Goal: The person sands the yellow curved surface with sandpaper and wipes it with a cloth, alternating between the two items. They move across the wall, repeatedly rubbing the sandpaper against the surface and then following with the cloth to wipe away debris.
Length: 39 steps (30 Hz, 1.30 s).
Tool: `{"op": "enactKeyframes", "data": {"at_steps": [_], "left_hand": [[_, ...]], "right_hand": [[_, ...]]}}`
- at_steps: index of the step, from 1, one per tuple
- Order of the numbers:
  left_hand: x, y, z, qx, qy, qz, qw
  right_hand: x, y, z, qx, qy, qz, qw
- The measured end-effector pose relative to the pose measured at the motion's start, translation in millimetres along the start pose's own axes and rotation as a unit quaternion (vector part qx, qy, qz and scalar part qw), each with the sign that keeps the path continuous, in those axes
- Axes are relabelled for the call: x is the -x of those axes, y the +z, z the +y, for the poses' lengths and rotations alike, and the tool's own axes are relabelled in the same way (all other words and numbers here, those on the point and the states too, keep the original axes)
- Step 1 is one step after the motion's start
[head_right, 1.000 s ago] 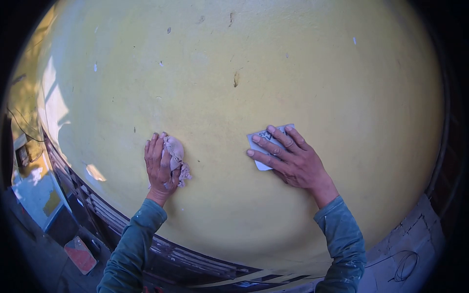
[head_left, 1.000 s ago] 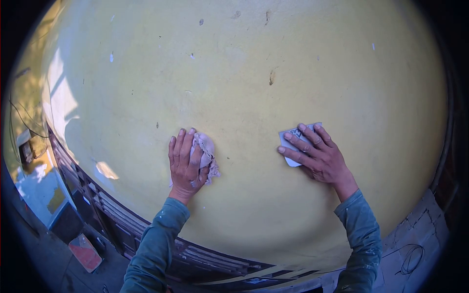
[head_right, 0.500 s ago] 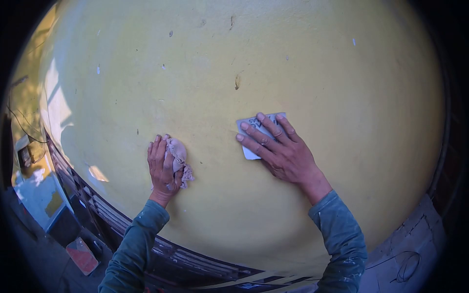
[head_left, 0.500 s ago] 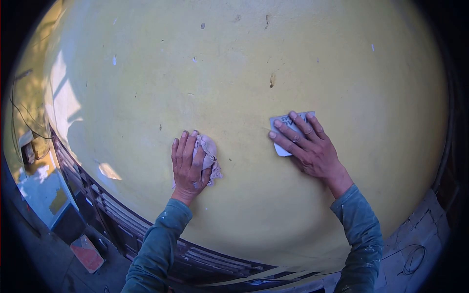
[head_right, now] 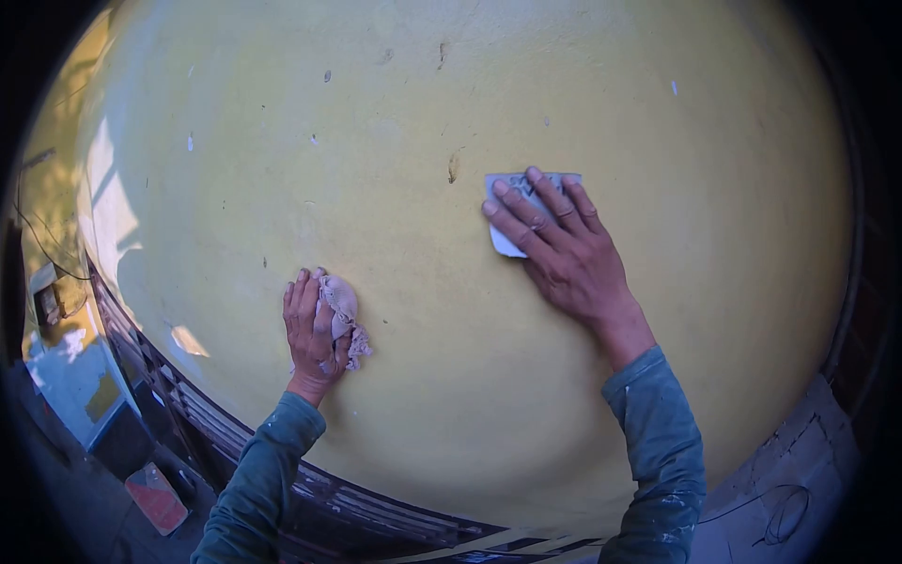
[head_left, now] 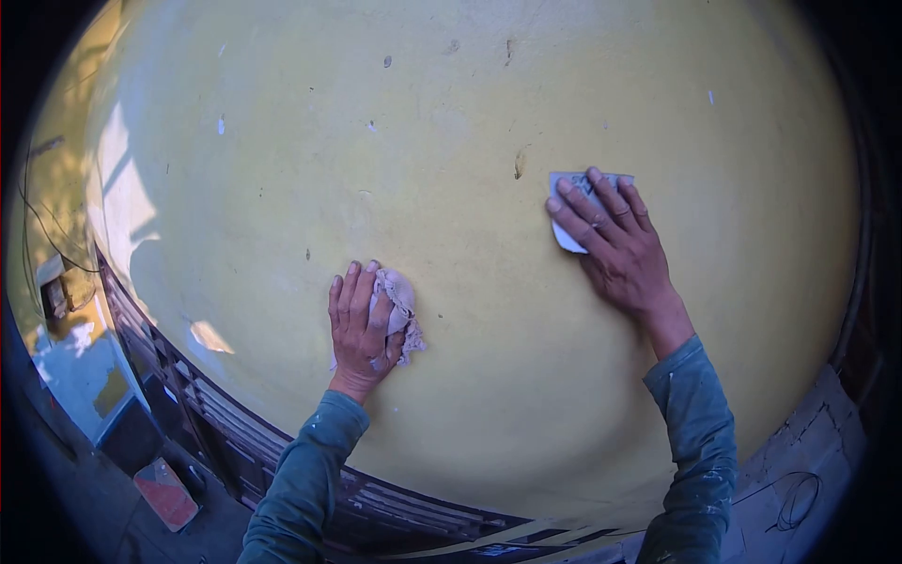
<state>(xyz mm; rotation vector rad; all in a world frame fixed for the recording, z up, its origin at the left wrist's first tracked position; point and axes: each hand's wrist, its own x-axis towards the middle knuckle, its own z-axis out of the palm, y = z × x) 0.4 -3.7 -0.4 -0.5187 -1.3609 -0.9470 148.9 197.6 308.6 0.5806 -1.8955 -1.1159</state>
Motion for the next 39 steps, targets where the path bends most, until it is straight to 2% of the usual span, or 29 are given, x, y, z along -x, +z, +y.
{"op": "enactKeyframes", "data": {"at_steps": [1, 2, 4, 5, 6, 8, 11, 12, 13, 15, 16, 19, 21, 24, 26, 27, 28, 29, 30, 31, 32, 33, 35, 37, 39], "left_hand": [[1, -1, 0, -0.001, 0.003, -0.001, 1.000], [1, -1, 0, -0.001, 0.003, -0.001, 1.000], [0, 1, -1, -0.003, 0.002, 0.000, 1.000], [1, 1, -1, -0.002, 0.002, -0.002, 1.000], [2, 0, -1, -0.001, 0.002, -0.004, 1.000], [0, -2, -1, -0.006, 0.007, -0.013, 1.000], [-1, -1, -1, -0.003, 0.006, -0.012, 1.000], [1, 0, 0, 0.002, -0.002, -0.001, 1.000], [2, 0, 1, 0.004, -0.003, -0.001, 1.000], [1, 1, -2, 0.000, 0.005, 0.000, 1.000], [1, 0, -3, -0.003, 0.006, 0.002, 1.000], [0, 0, -2, -0.003, 0.008, -0.003, 1.000], [-1, -2, -2, 0.005, 0.010, -0.005, 1.000], [-2, -4, 0, -0.004, 0.014, -0.019, 1.000], [-2, -3, -1, -0.006, 0.014, -0.019, 1.000], [-1, -2, -1, -0.007, 0.017, -0.018, 1.000], [0, -2, -1, -0.004, 0.015, -0.019, 1.000], [1, -1, -1, 0.001, 0.009, -0.011, 1.000], [0, 0, -2, 0.004, 0.004, 0.001, 1.000], [0, 1, -2, 0.002, 0.005, 0.004, 1.000], [1, 0, -1, 0.003, 0.002, -0.001, 1.000], [1, 0, -1, 0.003, 0.002, -0.005, 1.000], [1, -2, -1, 0.007, 0.006, -0.003, 1.000], [-1, -3, -4, 0.010, 0.010, -0.006, 1.000], [0, -3, -2, 0.010, 0.007, -0.008, 1.000]], "right_hand": [[3, 1, -8, -0.025, -0.074, -0.047, 0.996], [1, -4, 3, -0.025, -0.070, -0.045, 0.996], [-13, -17, 59, 0.045, 0.049, 0.040, 0.997], [-15, -17, 95, 0.040, 0.112, 0.109, 0.987], [-14, -13, 135, 0.034, 0.174, 0.176, 0.968], [-5, -2, 209, 0.024, 0.278, 0.253, 0.926], [-22, 10, 195, 0.087, 0.303, 0.262, 0.912], [-35, 7, 142, 0.050, 0.269, 0.233, 0.933], [-43, 7, 84, 0.055, 0.188, 0.198, 0.960], [-32, 8, -24, 0.006, 0.055, 0.027, 0.998], [-18, 14, -55, -0.053, -0.033, -0.023, 0.998], [-20, 3, -27, -0.029, -0.077, -0.044, 0.996], [-31, -12, 40, 0.051, 0.079, 0.071, 0.993], [-9, 2, 168, 0.025, 0.281, 0.236, 0.930], [-4, 14, 177, 0.072, 0.277, 0.264, 0.921], [-14, 15, 139, 0.074, 0.261, 0.233, 0.934], [-28, 12, 73, 0.077, 0.244, 0.203, 0.945], [-33, 13, 14, 0.040, 0.171, 0.141, 0.974], [-29, 13, -39, 0.002, 0.071, 0.032, 0.997], [-16, 23, -81, -0.061, -0.040, -0.022, 0.997], [-8, 24, -100, -0.102, -0.126, -0.068, 0.984], [-7, 24, -97, -0.143, -0.147, -0.069, 0.976], [-23, 7, -52, -0.058, -0.115, -0.049, 0.991], [-39, -10, 22, 0.031, 0.043, 0.057, 0.997], [-35, -8, 109, 0.047, 0.181, 0.187, 0.964]]}}
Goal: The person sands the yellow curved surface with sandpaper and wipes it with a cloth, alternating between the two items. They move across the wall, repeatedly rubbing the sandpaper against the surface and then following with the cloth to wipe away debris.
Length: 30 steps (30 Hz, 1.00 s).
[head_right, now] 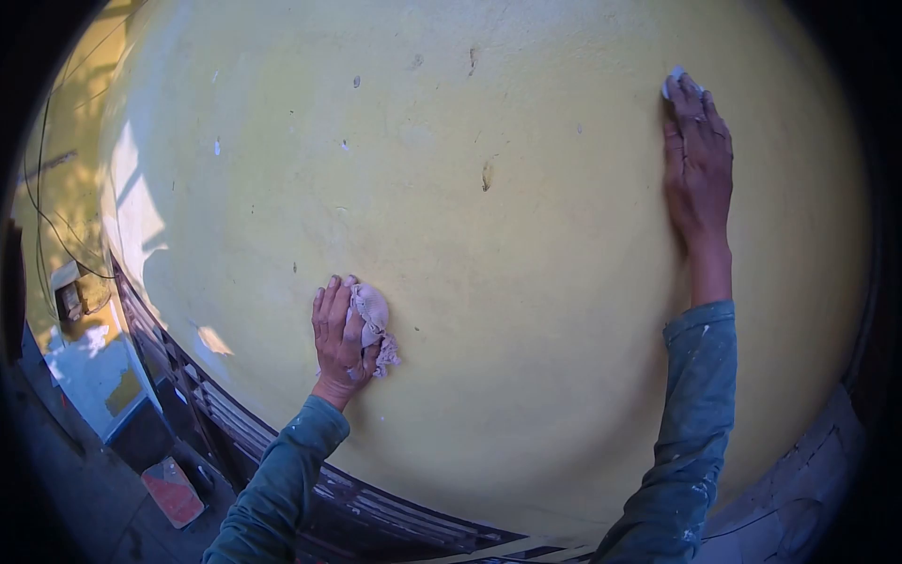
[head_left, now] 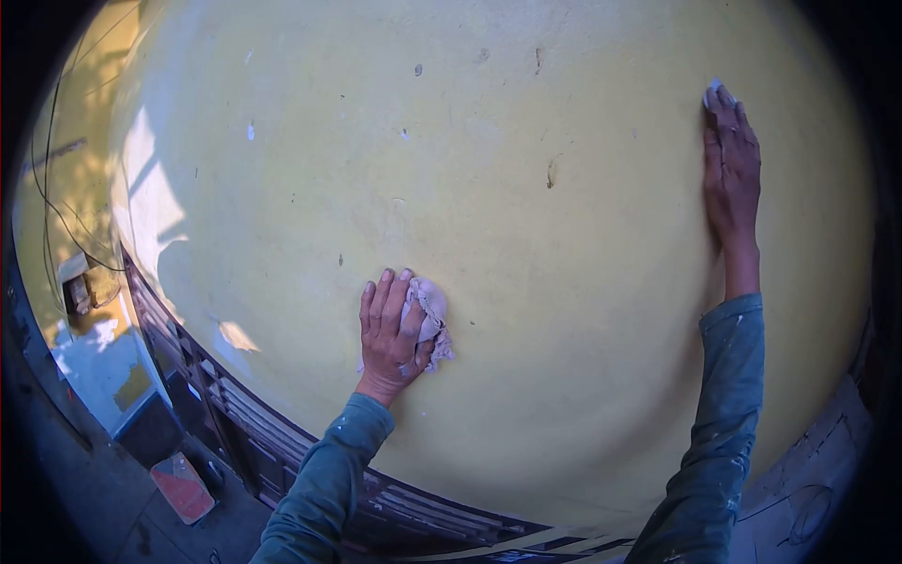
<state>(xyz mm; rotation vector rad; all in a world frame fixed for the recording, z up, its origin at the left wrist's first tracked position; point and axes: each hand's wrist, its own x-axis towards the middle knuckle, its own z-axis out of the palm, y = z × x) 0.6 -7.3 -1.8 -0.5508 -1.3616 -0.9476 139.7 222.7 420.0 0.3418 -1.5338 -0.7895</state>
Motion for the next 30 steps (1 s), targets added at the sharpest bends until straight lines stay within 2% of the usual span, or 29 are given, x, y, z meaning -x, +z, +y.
{"op": "enactKeyframes", "data": {"at_steps": [1, 3, 4, 5, 6, 7, 8, 9, 11, 13, 15, 17, 19, 20, 21, 22, 23, 24, 25, 27, 29, 30], "left_hand": [[1, 2, 1, 0.004, -0.001, -0.002, 1.000], [1, 3, -1, -0.007, 0.003, 0.005, 1.000], [2, 1, -2, -0.004, 0.001, 0.003, 1.000], [2, 0, -2, -0.007, 0.004, -0.009, 1.000], [1, 1, -1, -0.012, 0.007, -0.017, 1.000], [0, 2, -1, -0.012, 0.006, -0.013, 1.000], [1, 3, -1, -0.010, 0.003, -0.004, 1.000], [2, 3, -1, -0.007, 0.001, 0.002, 1.000], [1, 2, 0, -0.006, 0.005, 0.002, 1.000], [-1, 1, -2, -0.010, 0.005, 0.001, 1.000], [0, 1, 0, -0.004, 0.000, 0.000, 1.000], [1, 3, -1, -0.004, -0.001, 0.000, 1.000], [2, 3, -1, -0.007, -0.002, 0.001, 1.000], [1, 3, -1, -0.007, -0.001, 0.001, 1.000], [1, 3, 0, -0.006, -0.001, 0.004, 1.000], [-1, 4, 0, -0.008, -0.001, 0.009, 1.000], [-1, 3, -1, -0.006, 0.000, 0.007, 1.000], [-1, 1, 0, -0.004, -0.001, 0.001, 1.000], [1, 0, 0, -0.005, 0.002, 0.000, 1.000], [0, 1, -1, -0.005, 0.000, -0.002, 1.000], [-1, 2, -1, -0.007, -0.001, 0.000, 1.000], [0, 2, -1, -0.002, -0.003, -0.002, 1.000]], "right_hand": [[-2, 15, 47, -0.024, 0.073, 0.057, 0.995], [3, 24, 61, 0.028, 0.066, 0.088, 0.994], [12, 18, 12, 0.041, 0.051, 0.058, 0.996], [25, 4, -52, 0.020, 0.027, -0.016, 0.999], [48, -4, -103, -0.015, -0.061, -0.102, 0.993], [80, -11, -144, -0.057, -0.182, -0.208, 0.959], [108, -18, -173, -0.136, -0.289, -0.252, 0.913], [120, -23, -181, -0.149, -0.370, -0.280, 0.873], [102, -21, -159, -0.144, -0.356, -0.273, 0.882], [54, -22, -103, -0.043, -0.204, -0.211, 0.955], [15, -10, -26, 0.004, -0.040, -0.066, 0.997], [4, 11, 60, -0.019, 0.072, 0.058, 0.996], [13, 26, 61, 0.066, 0.103, 0.074, 0.990], [17, 18, 6, 0.052, 0.060, 0.060, 0.995], [26, 7, -56, 0.028, 0.042, -0.014, 0.999], [45, -3, -108, -0.022, -0.045, -0.091, 0.995], [72, -9, -148, -0.063, -0.175, -0.198, 0.962], [98, -14, -179, -0.162, -0.287, -0.251, 0.910], [114, -15, -188, -0.207, -0.375, -0.296, 0.853], [93, -14, -167, -0.188, -0.349, -0.281, 0.874], [41, -8, -114, -0.049, -0.206, -0.180, 0.961], [16, -5, -78, -0.010, -0.122, -0.102, 0.987]]}}
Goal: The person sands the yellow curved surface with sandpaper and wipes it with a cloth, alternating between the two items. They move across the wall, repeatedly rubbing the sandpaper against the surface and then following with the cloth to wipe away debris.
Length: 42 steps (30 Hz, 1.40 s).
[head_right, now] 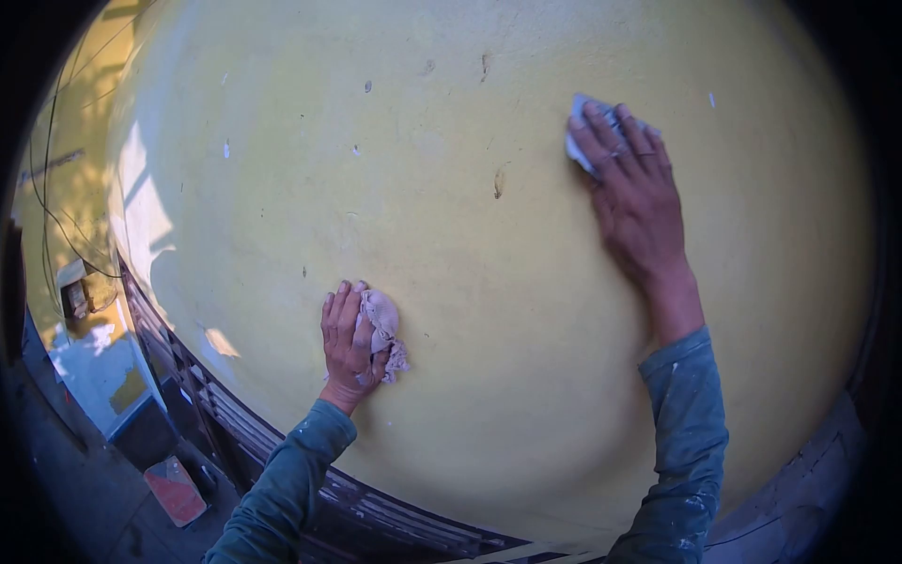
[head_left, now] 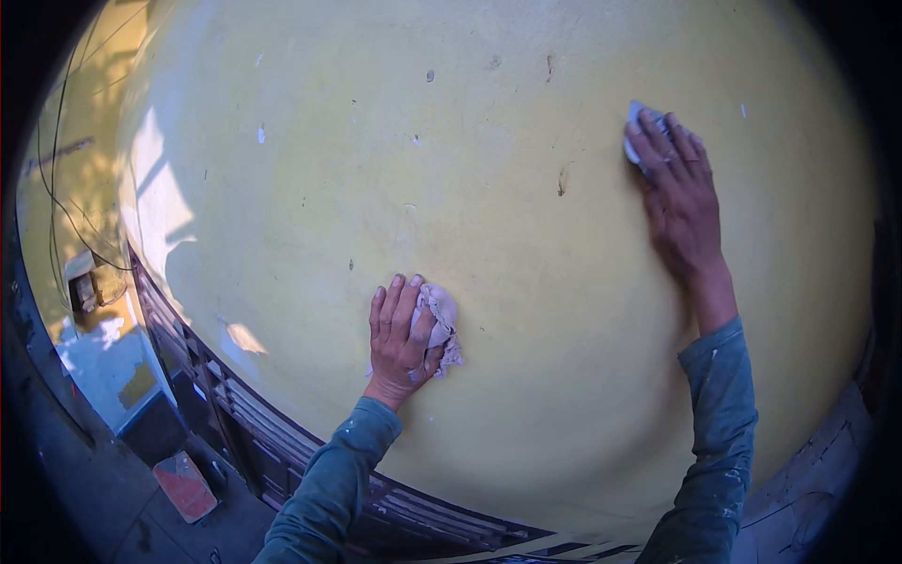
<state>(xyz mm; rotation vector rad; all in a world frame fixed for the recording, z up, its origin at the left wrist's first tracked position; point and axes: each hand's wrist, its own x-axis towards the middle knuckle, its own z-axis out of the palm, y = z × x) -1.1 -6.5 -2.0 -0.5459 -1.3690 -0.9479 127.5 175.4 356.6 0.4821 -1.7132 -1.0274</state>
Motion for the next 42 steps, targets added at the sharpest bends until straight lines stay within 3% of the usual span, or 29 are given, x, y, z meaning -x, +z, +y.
{"op": "enactKeyframes", "data": {"at_steps": [2, 3, 5, 6, 9, 11, 13, 15, 16, 17, 20, 22, 24, 25, 27, 29, 30, 33, 34, 36, 37, 38, 40, 41, 42], "left_hand": [[0, -1, 0, 0.000, 0.000, -0.001, 1.000], [-1, 0, 0, -0.001, 0.000, 0.002, 1.000], [-1, 1, 0, -0.003, -0.004, 0.000, 1.000], [0, 0, 0, -0.006, -0.002, 0.000, 1.000], [-1, -2, 1, 0.001, -0.003, -0.007, 1.000], [1, -2, 0, 0.001, -0.002, -0.004, 1.000], [-1, 1, 0, 0.005, 0.002, -0.001, 1.000], [0, 1, 0, 0.001, -0.001, -0.002, 1.000], [0, -1, 0, 0.002, -0.003, -0.005, 1.000], [0, -1, 2, 0.004, -0.003, -0.005, 1.000], [0, -1, 0, 0.001, -0.004, -0.005, 1.000], [0, 1, 0, 0.001, -0.003, -0.004, 1.000], [1, 1, -1, 0.001, -0.003, -0.007, 1.000], [1, -2, -1, -0.003, -0.001, -0.006, 1.000], [-1, -2, 0, 0.009, -0.003, -0.011, 1.000], [-1, 1, 1, 0.006, -0.001, -0.006, 1.000], [0, 0, 0, 0.004, -0.002, -0.006, 1.000], [0, -1, 0, 0.012, -0.004, -0.011, 1.000], [0, -1, 0, 0.014, -0.006, -0.012, 1.000], [-1, -2, 0, 0.013, -0.005, -0.013, 1.000], [0, -2, 0, 0.015, -0.004, -0.012, 1.000], [2, -1, 0, 0.014, -0.003, -0.013, 1.000], [0, -2, -2, 0.006, -0.001, -0.006, 1.000], [0, -4, -2, 0.009, -0.003, -0.014, 1.000], [-1, -4, -1, 0.015, -0.002, -0.022, 1.000]], "right_hand": [[-13, 16, 86, 0.007, 0.128, 0.154, 0.980], [-12, 26, 119, 0.001, 0.219, 0.181, 0.959], [-14, 39, 108, 0.054, 0.190, 0.192, 0.961], [-19, 30, 43, 0.058, 0.177, 0.156, 0.970], [16, 19, -106, -0.069, -0.085, -0.062, 0.992], [37, 17, -132, -0.192, -0.265, -0.157, 0.932], [17, 12, -100, -0.157, -0.236, -0.136, 0.949], [-18, 6, -34, -0.046, -0.064, -0.030, 0.996], [-29, 11, 9, 0.010, 0.005, 0.050, 0.999], [-34, 29, 89, -0.040, 0.157, 0.171, 0.972], [-33, 40, 70, 0.054, 0.186, 0.187, 0.963], [-28, 27, -34, 0.006, 0.073, 0.087, 0.993], [4, 24, -114, -0.099, -0.131, -0.069, 0.984], [15, 21, -130, -0.152, -0.232, -0.129, 0.952], [9, 21, -116, -0.185, -0.266, -0.138, 0.936], [-30, 11, -63, -0.052, -0.119, -0.073, 0.989], [-45, 11, -26, -0.024, -0.036, 0.006, 0.999], [-61, 39, 96, 0.001, 0.177, 0.188, 0.966], [-66, 36, 101, 0.002, 0.213, 0.214, 0.953], [-64, 43, 51, 0.106, 0.200, 0.167, 0.959], [-63, 43, 5, 0.029, 0.121, 0.151, 0.981], [-56, 33, -54, 0.005, 0.066, 0.074, 0.995], [-26, 33, -127, -0.095, -0.142, -0.062, 0.983], [-21, 28, -136, -0.166, -0.217, -0.107, 0.956], [-26, 27, -128, -0.149, -0.225, -0.108, 0.957]]}}
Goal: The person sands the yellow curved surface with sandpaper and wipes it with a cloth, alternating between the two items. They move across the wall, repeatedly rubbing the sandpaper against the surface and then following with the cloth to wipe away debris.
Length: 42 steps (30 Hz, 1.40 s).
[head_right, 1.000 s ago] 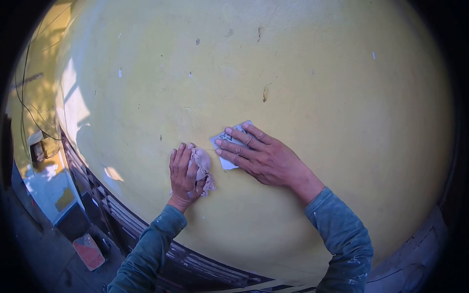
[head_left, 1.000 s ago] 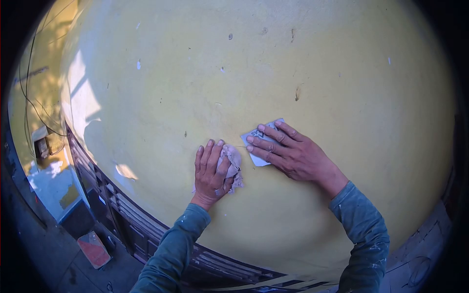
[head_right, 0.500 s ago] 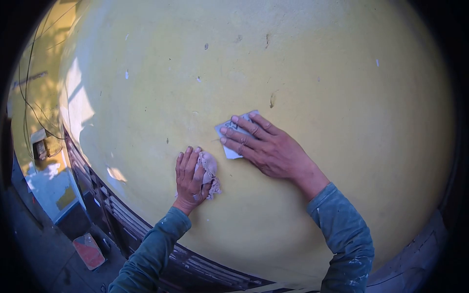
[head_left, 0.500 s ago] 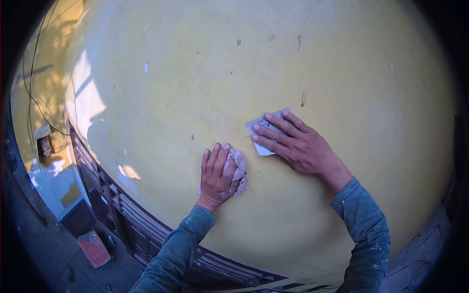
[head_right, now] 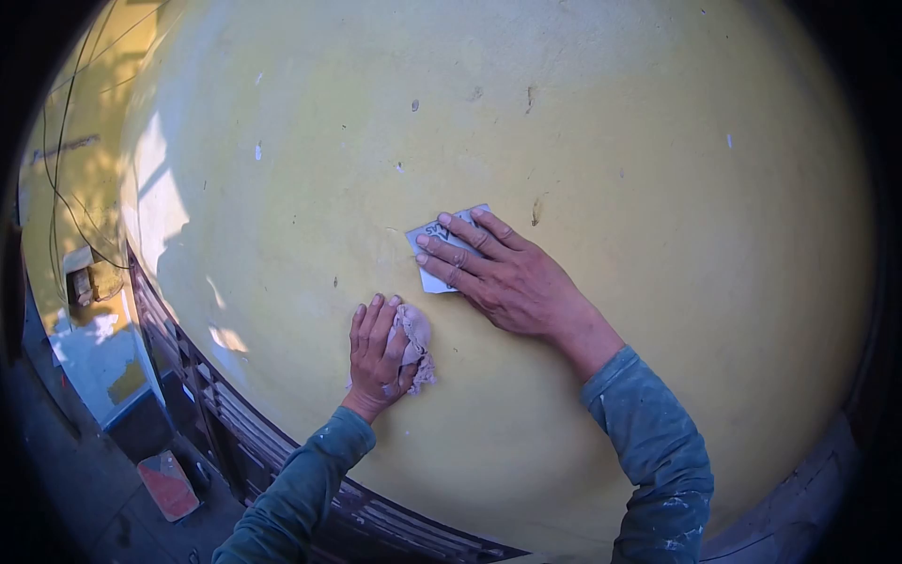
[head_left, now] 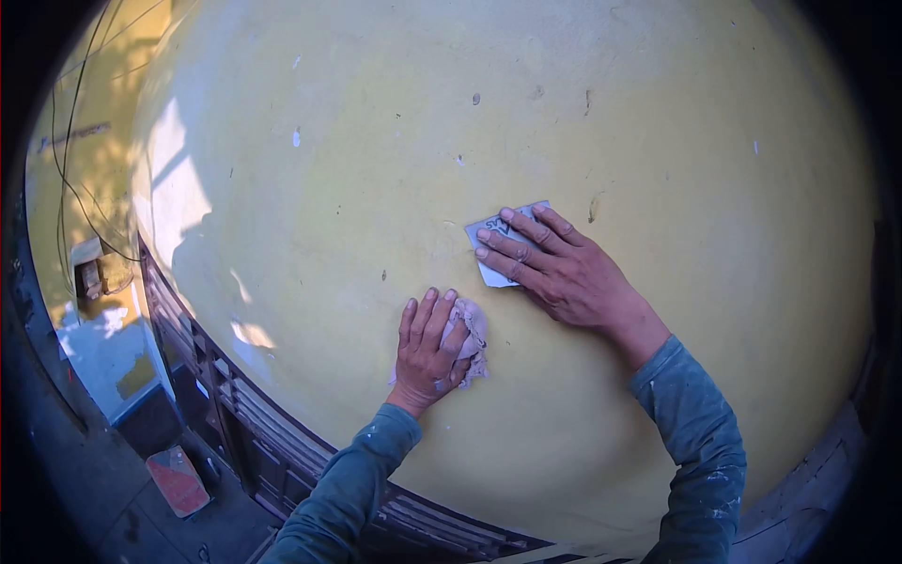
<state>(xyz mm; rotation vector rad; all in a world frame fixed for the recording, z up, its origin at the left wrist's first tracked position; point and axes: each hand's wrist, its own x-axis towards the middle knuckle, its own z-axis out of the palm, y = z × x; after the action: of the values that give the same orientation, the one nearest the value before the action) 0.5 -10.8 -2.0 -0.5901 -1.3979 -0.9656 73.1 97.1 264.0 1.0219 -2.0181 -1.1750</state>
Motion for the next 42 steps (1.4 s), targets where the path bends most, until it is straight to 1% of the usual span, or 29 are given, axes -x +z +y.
{"op": "enactKeyframes", "data": {"at_steps": [1, 3, 5, 7, 9, 10, 11, 12, 13, 14, 15, 17, 18, 20, 22, 25, 26, 27, 28, 29, 30, 31, 33, 35, 36, 38, 39, 41, 42], "left_hand": [[0, 2, 1, 0.000, 0.003, 0.002, 1.000], [1, 4, -1, -0.005, -0.001, 0.009, 1.000], [0, 2, -2, -0.004, 0.000, 0.007, 1.000], [1, 3, 1, 0.003, -0.002, 0.006, 1.000], [1, 2, 0, -0.002, -0.004, -0.002, 1.000], [2, 1, 0, -0.001, -0.004, -0.002, 1.000], [3, 2, 0, -0.003, -0.002, -0.002, 1.000], [1, 4, -1, -0.007, 0.000, 0.003, 1.000], [0, 4, -1, -0.010, 0.000, 0.007, 1.000], [1, 2, -1, -0.009, 0.000, 0.001, 1.000], [0, 1, -1, -0.007, 0.001, -0.004, 1.000], [1, 3, 2, -0.002, 0.000, 0.001, 1.000], [1, 4, 0, 0.002, -0.003, 0.003, 1.000], [0, 4, -2, -0.002, -0.002, 0.002, 1.000], [2, 4, 1, 0.005, -0.007, -0.003, 1.000], [2, 0, -1, 0.001, -0.002, -0.007, 1.000], [2, 1, -1, 0.001, -0.002, -0.006, 1.000], [0, 2, -1, 0.000, -0.001, -0.003, 1.000], [-1, 2, -1, -0.002, -0.001, 0.001, 1.000], [0, 2, 0, -0.004, -0.001, -0.004, 1.000], [0, 1, -1, -0.005, 0.002, -0.010, 1.000], [1, 1, -1, -0.006, 0.005, -0.010, 1.000], [1, 3, -1, -0.004, 0.001, -0.010, 1.000], [-2, 0, -2, 0.000, -0.002, -0.011, 1.000], [-3, -2, -1, 0.002, 0.003, -0.013, 1.000], [-2, -1, 1, 0.012, 0.003, -0.019, 1.000], [-3, -1, 1, 0.011, 0.005, -0.017, 1.000], [0, -3, 1, 0.011, 0.007, -0.017, 1.000], [0, -3, 1, 0.012, 0.006, -0.019, 1.000]], "right_hand": [[1, -8, 19, 0.018, -0.008, -0.006, 1.000], [1, -34, 78, 0.137, 0.135, 0.077, 0.978], [16, -52, 153, 0.178, 0.243, 0.231, 0.925], [40, -46, 210, 0.153, 0.376, 0.327, 0.853], [20, -35, 178, 0.217, 0.374, 0.297, 0.852], [2, -25, 140, 0.206, 0.311, 0.266, 0.889], [-15, -21, 88, 0.170, 0.265, 0.193, 0.929], [-25, -11, 45, 0.115, 0.182, 0.123, 0.969], [-27, 7, 14, 0.063, 0.091, 0.070, 0.991], [-25, 9, -4, 0.016, 0.015, 0.025, 0.999], [-25, 5, -4, -0.011, -0.021, 0.008, 1.000], [-23, -13, 33, 0.045, 0.016, 0.026, 0.999], [-23, -27, 61, 0.097, 0.080, 0.059, 0.990], [-10, -49, 131, 0.179, 0.207, 0.187, 0.943], [18, -45, 195, 0.161, 0.338, 0.306, 0.875], [-6, -30, 149, 0.199, 0.319, 0.294, 0.879], [-22, -21, 107, 0.176, 0.286, 0.233, 0.913], [-35, -17, 58, 0.123, 0.222, 0.156, 0.955], [-42, -5, 20, 0.057, 0.116, 0.082, 0.988], [-43, 10, -9, -0.017, 0.018, 0.043, 0.999], [-40, 16, -19, -0.080, -0.049, 0.014, 0.995], [-41, 10, -10, -0.078, -0.049, 0.017, 0.996], [-45, -16, 36, 0.037, 0.026, 0.035, 0.998], [-42, -38, 103, 0.156, 0.160, 0.135, 0.965], [-37, -42, 141, 0.183, 0.215, 0.196, 0.939], [-26, -38, 193, 0.141, 0.324, 0.309, 0.883], [-31, -31, 181, 0.140, 0.324, 0.304, 0.885], [-63, -16, 120, 0.194, 0.268, 0.244, 0.912], [-75, -12, 66, 0.141, 0.203, 0.185, 0.951]]}}
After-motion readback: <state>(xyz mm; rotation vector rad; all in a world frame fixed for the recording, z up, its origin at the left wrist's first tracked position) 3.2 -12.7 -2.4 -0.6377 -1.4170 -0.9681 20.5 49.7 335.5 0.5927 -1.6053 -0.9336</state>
